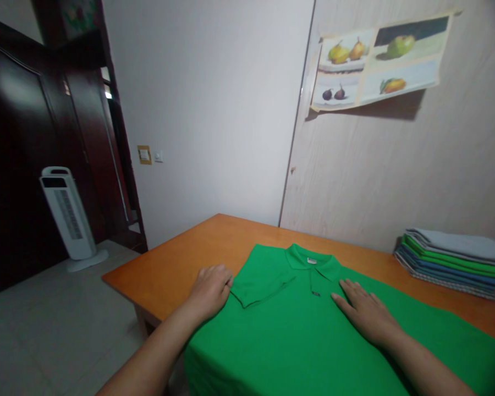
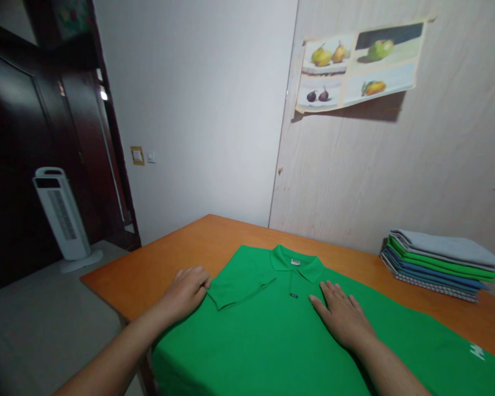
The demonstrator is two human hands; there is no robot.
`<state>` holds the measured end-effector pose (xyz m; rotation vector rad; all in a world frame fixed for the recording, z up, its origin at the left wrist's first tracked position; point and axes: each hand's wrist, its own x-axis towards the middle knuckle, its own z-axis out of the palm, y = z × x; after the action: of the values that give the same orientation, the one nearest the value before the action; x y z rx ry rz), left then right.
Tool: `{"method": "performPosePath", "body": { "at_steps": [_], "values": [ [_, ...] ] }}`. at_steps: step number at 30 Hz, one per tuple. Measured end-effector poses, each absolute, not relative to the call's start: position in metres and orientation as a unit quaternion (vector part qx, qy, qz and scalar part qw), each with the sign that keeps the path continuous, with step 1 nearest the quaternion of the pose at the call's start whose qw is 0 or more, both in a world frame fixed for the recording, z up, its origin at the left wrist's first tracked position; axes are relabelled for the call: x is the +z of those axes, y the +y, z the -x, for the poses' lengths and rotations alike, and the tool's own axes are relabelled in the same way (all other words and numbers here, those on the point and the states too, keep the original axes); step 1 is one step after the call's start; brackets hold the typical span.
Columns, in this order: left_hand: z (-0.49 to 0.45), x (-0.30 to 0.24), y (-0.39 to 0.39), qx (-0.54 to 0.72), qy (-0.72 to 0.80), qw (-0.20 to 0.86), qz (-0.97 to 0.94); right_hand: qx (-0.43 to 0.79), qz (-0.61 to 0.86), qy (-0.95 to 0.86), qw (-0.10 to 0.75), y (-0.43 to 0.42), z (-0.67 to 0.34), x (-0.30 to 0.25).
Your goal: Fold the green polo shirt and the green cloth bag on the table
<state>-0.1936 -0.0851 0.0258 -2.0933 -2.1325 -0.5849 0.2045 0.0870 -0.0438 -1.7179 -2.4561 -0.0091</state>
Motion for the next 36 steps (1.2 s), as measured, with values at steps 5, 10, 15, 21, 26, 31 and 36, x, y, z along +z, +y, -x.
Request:
{"method": "performPosePath", "body": {
  "at_steps": [5, 10, 15, 21, 26, 31, 36],
  "values": [
    [0.189, 0.031, -0.082, -0.173, -0.729, 0.074, 0.658, -0.005, 0.571, -0.818, 0.066, 0.088, -0.205, -0.045],
    [0.176, 0.037, -0.078, -0.233, -0.677, 0.049, 0.696, -0.011, 0.574, -0.816, 0.069, 0.088, -0.205, -0.046],
    [0.164, 0.037, -0.085, -0.203, -0.582, -0.053, 0.785, -0.005, 0.573, -0.816, 0.074, 0.088, -0.204, -0.045],
    [0.165, 0.037, -0.090, -0.214, -0.589, -0.080, 0.775, -0.007, 0.573, -0.816, 0.072, 0.087, -0.204, -0.044],
    [0.162, 0.040, -0.086, -0.252, -0.592, -0.130, 0.754, -0.006, 0.574, -0.816, 0.072, 0.087, -0.204, -0.044],
    [0.170, 0.043, -0.073, -0.314, -0.592, -0.168, 0.723, -0.004, 0.577, -0.814, 0.069, 0.087, -0.203, -0.043],
    [0.168, 0.044, -0.048, -0.387, -0.605, -0.099, 0.689, -0.005, 0.572, -0.817, 0.072, 0.088, -0.204, -0.045]
  ]
}}
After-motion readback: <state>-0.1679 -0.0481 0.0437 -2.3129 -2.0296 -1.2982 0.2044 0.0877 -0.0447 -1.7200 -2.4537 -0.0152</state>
